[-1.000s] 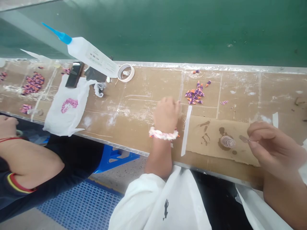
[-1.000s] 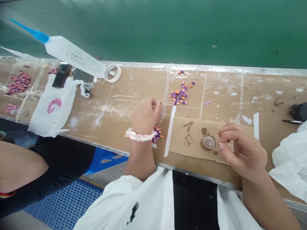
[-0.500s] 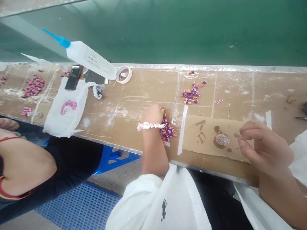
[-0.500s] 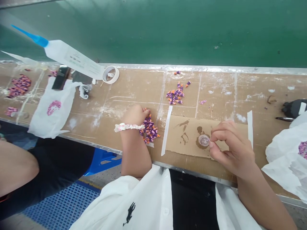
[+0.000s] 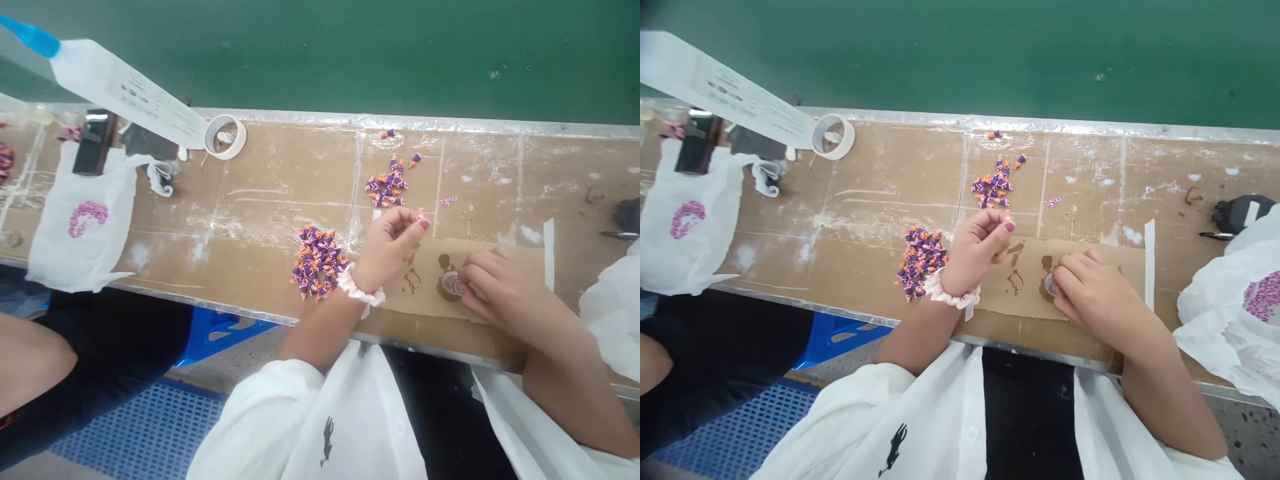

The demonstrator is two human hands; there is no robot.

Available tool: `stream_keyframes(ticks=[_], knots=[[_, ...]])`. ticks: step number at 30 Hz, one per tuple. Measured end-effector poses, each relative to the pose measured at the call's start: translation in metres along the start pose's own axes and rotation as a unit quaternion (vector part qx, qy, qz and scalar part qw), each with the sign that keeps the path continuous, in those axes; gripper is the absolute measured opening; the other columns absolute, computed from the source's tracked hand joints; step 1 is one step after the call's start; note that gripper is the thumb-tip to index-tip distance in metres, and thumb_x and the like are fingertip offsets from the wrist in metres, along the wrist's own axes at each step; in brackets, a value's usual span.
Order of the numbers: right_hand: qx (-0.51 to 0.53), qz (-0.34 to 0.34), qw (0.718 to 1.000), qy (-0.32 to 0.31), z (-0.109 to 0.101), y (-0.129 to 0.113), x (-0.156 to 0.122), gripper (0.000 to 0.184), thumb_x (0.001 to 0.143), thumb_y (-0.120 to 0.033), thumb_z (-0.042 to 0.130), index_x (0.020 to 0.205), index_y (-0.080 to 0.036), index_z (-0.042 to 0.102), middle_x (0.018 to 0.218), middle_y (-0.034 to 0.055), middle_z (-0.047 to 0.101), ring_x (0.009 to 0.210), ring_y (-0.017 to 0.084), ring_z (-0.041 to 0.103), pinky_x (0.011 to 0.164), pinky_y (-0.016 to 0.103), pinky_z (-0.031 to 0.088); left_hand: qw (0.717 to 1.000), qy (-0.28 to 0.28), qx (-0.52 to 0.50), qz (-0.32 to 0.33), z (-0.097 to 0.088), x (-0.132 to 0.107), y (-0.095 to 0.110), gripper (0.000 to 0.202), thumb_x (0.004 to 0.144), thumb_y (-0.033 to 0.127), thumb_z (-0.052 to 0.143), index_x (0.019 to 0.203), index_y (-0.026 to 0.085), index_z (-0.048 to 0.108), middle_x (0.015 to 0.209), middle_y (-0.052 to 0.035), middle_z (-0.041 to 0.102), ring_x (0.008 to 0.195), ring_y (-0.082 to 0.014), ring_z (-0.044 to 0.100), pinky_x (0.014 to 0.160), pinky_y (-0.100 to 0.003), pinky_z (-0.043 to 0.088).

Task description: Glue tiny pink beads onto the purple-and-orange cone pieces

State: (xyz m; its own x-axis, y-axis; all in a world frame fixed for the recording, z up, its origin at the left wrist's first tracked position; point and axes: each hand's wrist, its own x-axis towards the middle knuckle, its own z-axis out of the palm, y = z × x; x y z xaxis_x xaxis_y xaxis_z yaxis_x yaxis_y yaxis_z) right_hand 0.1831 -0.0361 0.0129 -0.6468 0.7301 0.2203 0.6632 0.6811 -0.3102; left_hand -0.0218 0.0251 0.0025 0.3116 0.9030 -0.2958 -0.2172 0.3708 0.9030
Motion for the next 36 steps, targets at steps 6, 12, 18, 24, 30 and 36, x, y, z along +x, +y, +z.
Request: stream_keyframes(ticks=[6, 12, 18, 24, 30, 36], knots=[[0.001, -0.009, 1.000, -0.026, 0.001, -0.002, -0.001, 0.019, 0.092, -0.012, 0.049, 0.078, -0.022, 0.043, 0.069, -0.0004, 0.047, 0.063, 0.016, 0.045, 0.059, 0.030, 0.035, 0.973, -0.065, -0.163, -0.150, 0.012, -0.009, -0.002, 0.036, 0.069, 0.037, 0.080, 0.073, 0.016, 0.051, 0.062, 0.0056, 0.050, 0.046, -0.0017, 0.037, 0.035, -0.014, 0.021], [-0.012, -0.002, 0.999, -0.048, 0.000, -0.002, 0.000, 0.019, 0.094, -0.011, 0.048, 0.078, -0.021, 0.043, 0.069, -0.0006, 0.047, 0.063, 0.015, 0.044, 0.060, 0.030, 0.036, 0.956, -0.088, -0.211, -0.184, 0.016, -0.010, -0.001, 0.016, 0.080, 0.021, 0.066, 0.077, 0.016, 0.051, 0.060, 0.0059, 0.046, 0.046, -0.0021, 0.035, 0.038, -0.012, 0.021], [0.046, 0.032, 0.998, -0.009, -0.007, -0.003, 0.002, 0.017, 0.091, -0.011, 0.052, 0.079, -0.021, 0.046, 0.071, 0.0000, 0.053, 0.063, 0.015, 0.048, 0.061, 0.031, 0.039, 0.948, -0.140, -0.228, -0.170, 0.015, -0.013, -0.004, 0.018, 0.083, 0.026, 0.067, 0.079, 0.017, 0.052, 0.056, 0.0089, 0.033, 0.046, -0.0023, 0.025, 0.041, -0.011, 0.021], [0.274, 0.161, 0.925, 0.210, -0.003, -0.011, 0.002, 0.017, 0.083, -0.007, 0.060, 0.081, -0.024, 0.054, 0.071, -0.0006, 0.055, 0.063, 0.015, 0.052, 0.057, 0.032, 0.041, 0.935, -0.203, -0.251, -0.147, 0.017, -0.017, -0.010, 0.021, 0.083, 0.032, 0.068, 0.083, 0.019, 0.052, 0.057, 0.0084, 0.034, 0.047, -0.0040, 0.030, 0.042, -0.012, 0.023], [0.303, 0.120, 0.900, 0.290, 0.011, -0.025, 0.007, 0.022, 0.078, -0.001, 0.059, 0.085, -0.022, 0.057, 0.072, -0.0003, 0.055, 0.065, 0.015, 0.054, 0.058, 0.032, 0.043, 0.922, -0.250, -0.261, -0.139, 0.023, -0.022, -0.019, 0.021, 0.089, 0.035, 0.063, 0.088, 0.020, 0.049, 0.060, 0.0073, 0.039, 0.049, -0.0042, 0.035, 0.044, -0.013, 0.026], [0.274, 0.132, 0.910, 0.281, 0.007, -0.028, 0.008, 0.024, 0.077, 0.000, 0.059, 0.085, -0.022, 0.056, 0.074, -0.0004, 0.057, 0.064, 0.014, 0.058, 0.056, 0.030, 0.048, 0.908, -0.293, -0.251, -0.164, 0.023, -0.025, -0.025, 0.026, 0.087, 0.041, 0.065, 0.088, 0.021, 0.047, 0.059, 0.0081, 0.037, 0.048, -0.0043, 0.031, 0.044, -0.014, 0.025]])
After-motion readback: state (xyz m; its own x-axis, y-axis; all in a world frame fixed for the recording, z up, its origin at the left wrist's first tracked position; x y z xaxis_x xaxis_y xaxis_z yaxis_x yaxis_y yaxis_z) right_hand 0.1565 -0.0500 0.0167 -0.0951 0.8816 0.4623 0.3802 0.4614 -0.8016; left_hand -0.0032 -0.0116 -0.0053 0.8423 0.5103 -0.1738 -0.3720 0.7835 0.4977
